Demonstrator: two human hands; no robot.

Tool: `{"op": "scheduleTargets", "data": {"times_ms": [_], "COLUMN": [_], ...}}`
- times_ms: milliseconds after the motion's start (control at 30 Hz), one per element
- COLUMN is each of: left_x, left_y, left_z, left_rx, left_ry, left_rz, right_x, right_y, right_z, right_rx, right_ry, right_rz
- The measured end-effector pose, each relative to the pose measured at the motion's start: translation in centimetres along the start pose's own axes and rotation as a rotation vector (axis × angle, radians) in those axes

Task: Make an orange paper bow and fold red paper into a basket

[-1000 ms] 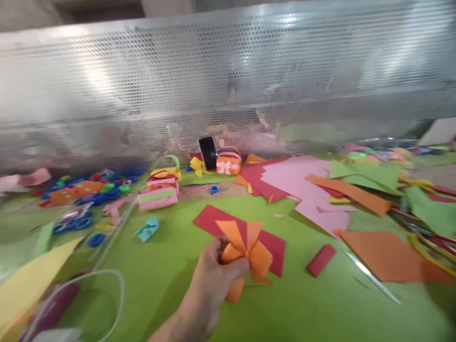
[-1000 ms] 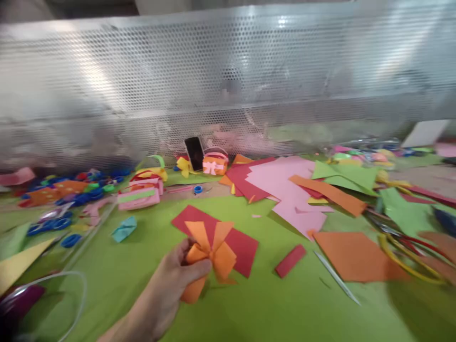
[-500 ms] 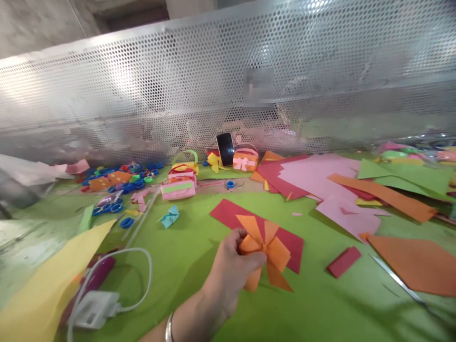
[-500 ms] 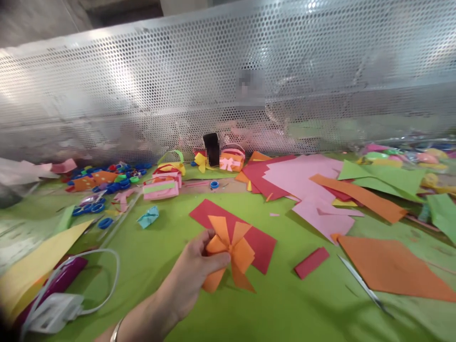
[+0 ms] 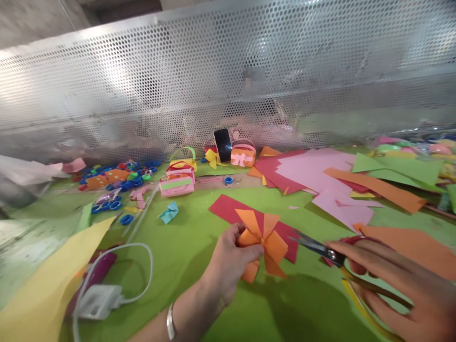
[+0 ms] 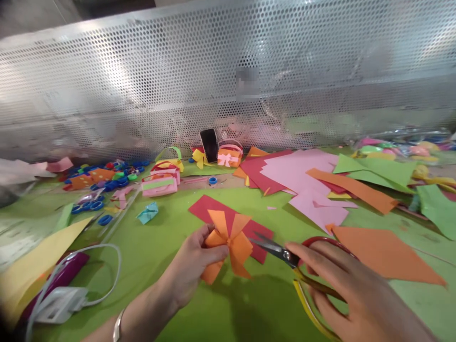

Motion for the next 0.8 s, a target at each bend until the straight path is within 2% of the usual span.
{"op": "scheduleTargets", "data": {"times_ms": [67,167,300,400,633,800], "left_x": [0.1,0.2,0.3,0.3,0.9,1.3], "left_y": [0.0,0.0,0.1,0.2,0.6,0.5], "left_z": [-0.1,-0.2,-0.5,-0.6,-1.3,-1.4], "left_rx": [0.009,0.011,0.038,0.047,0.123,0.14], "left_ry": [0.017,0.03,0.035,0.06,0.142,0.145], "left_rz": [0.005,0.002,0.003,0.021,0.132,0.171], "right_x": [1.1,1.9,2.5,3.1,3.6,4.0], "right_y": [-0.7,-0.9,-1.1,-1.5,-2.3,-2.9], "right_z": [-0.5,-1.3,-1.9,-2.1,-1.6,-1.3], "right_rx": [-0.018,0.034,0.083,0.096,0.022,0.027], "right_ry": [0.054,0.098,0.185,0.205,0.106,0.13], "right_rz": [0.072,0.189,0.274,0.287,0.21,0.283]}}
Point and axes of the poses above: each hand's wrist, its own y-axis away from the middle knuckle, its own z-axis out of the back of the hand, x = y × z, the point moved 8 cm from there along -y, towards the middle knuckle, and after that the axes turned 10 degrees about -y, right-handed, at the moved point
